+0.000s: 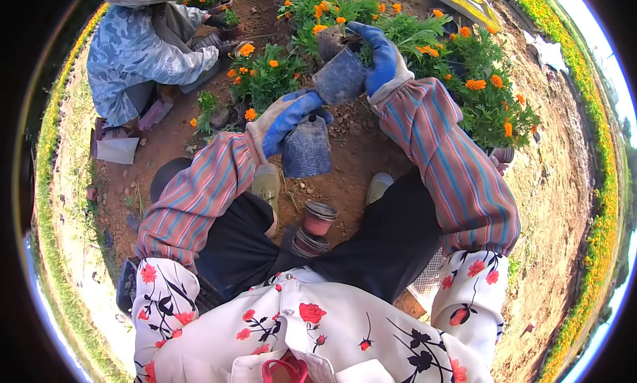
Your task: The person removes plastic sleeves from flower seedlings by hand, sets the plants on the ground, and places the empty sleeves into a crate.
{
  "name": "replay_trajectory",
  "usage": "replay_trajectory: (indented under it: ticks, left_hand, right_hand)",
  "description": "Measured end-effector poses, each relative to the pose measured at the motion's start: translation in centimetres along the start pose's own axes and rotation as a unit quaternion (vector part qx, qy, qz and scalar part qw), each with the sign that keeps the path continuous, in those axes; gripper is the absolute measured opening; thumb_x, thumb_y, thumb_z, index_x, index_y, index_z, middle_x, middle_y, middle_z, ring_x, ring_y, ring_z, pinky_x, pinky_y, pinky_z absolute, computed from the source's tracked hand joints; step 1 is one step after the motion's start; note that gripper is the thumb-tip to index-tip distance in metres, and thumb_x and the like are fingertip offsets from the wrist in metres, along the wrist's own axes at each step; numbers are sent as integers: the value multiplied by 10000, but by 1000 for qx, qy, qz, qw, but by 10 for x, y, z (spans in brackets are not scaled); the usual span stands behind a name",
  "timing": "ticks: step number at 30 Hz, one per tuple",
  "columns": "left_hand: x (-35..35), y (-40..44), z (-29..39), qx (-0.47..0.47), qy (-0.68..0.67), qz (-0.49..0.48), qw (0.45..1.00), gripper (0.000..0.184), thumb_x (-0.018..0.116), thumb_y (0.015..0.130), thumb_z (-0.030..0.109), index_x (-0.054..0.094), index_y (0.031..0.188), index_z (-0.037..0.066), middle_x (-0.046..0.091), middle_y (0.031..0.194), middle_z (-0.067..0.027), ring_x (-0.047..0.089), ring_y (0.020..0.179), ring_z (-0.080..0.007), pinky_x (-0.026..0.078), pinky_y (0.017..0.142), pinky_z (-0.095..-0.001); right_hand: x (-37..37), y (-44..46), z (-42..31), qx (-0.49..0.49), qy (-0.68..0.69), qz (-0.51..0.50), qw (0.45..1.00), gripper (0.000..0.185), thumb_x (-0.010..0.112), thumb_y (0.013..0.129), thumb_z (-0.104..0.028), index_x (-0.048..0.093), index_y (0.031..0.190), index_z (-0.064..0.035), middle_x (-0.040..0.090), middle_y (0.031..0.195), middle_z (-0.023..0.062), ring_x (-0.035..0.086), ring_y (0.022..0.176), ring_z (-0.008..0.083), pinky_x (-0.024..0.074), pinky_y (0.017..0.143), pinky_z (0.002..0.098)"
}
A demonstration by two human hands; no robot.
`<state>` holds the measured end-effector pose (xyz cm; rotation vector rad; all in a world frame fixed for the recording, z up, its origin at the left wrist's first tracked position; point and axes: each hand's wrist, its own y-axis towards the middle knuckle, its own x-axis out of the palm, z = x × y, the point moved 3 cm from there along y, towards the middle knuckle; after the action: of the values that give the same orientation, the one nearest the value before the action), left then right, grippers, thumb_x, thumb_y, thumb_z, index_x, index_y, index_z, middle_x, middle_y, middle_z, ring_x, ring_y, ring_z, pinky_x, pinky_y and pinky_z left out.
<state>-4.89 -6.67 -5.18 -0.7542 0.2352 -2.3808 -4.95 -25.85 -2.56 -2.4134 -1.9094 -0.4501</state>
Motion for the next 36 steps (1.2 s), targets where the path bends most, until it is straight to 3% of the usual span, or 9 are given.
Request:
replay_trajectory:
  ticks: [8,11,13,19,28,31,32,35,36]
  left_hand:
    - [-11,6,-17,103,10,52,993,165,578,816,166,590,897,23,589,731,-11,527,607,-74,430,559,-214]
    - [-19,7,-9,88,78,67,991,135,570,810,140,601,883,31,585,720,-3,509,577,-66,421,546,-212]
    - [-14,3,-3,68,87,86,990,118,579,801,129,608,867,36,585,719,7,502,571,-58,410,534,-207]
    - [-53,-7,-9,97,127,131,978,116,602,806,133,599,877,42,596,726,-9,548,576,-80,448,527,-216]
    - [-158,-96,116,344,29,162,924,244,481,876,172,551,1036,1,591,939,-78,580,840,-159,482,734,-272]
    - [-173,-109,129,357,1,98,929,269,471,882,165,523,1084,-3,577,991,-93,571,884,-175,477,781,-287]
    - [-174,-113,134,371,6,26,928,289,465,886,162,507,1117,-6,562,1043,-104,563,912,-184,470,813,-295]
    - [-110,-134,141,324,-106,227,912,229,510,843,155,530,1024,15,614,892,-114,591,679,-136,483,560,-248]
    - [-120,-136,143,300,-66,202,930,327,451,860,170,447,1140,3,562,1075,-149,589,888,-212,505,703,-287]
  right_hand:
    - [17,-7,3,-116,-188,-55,974,541,535,654,152,512,1154,-54,535,1134,76,494,1064,168,395,922,283]
    - [3,3,18,40,16,-27,999,553,578,632,125,511,1151,-51,545,1118,90,512,1043,168,402,916,286]
    - [-2,3,8,-120,-242,-27,962,533,592,643,97,509,1149,-47,559,1089,109,526,1031,177,406,909,280]
    - [-50,0,-6,-227,-513,51,826,557,555,633,53,484,1177,-43,554,1087,103,526,1020,174,407,869,269]
    - [-19,-35,86,133,-325,-27,936,296,638,749,-161,570,1006,-30,605,952,52,552,912,142,440,772,286]
    - [7,-52,166,170,-366,-169,899,359,566,826,-331,556,991,-12,609,889,83,569,860,206,438,739,337]
    - [46,-58,150,66,-517,-267,811,247,485,841,-212,558,1014,-51,599,932,170,550,887,330,438,732,382]
    - [90,-74,229,26,-548,-329,769,289,454,838,-213,545,1085,-94,591,1013,154,548,959,305,440,801,370]
    - [108,-78,245,-2,-526,-309,793,300,453,840,-231,539,1091,-88,588,1022,156,541,972,307,430,817,371]
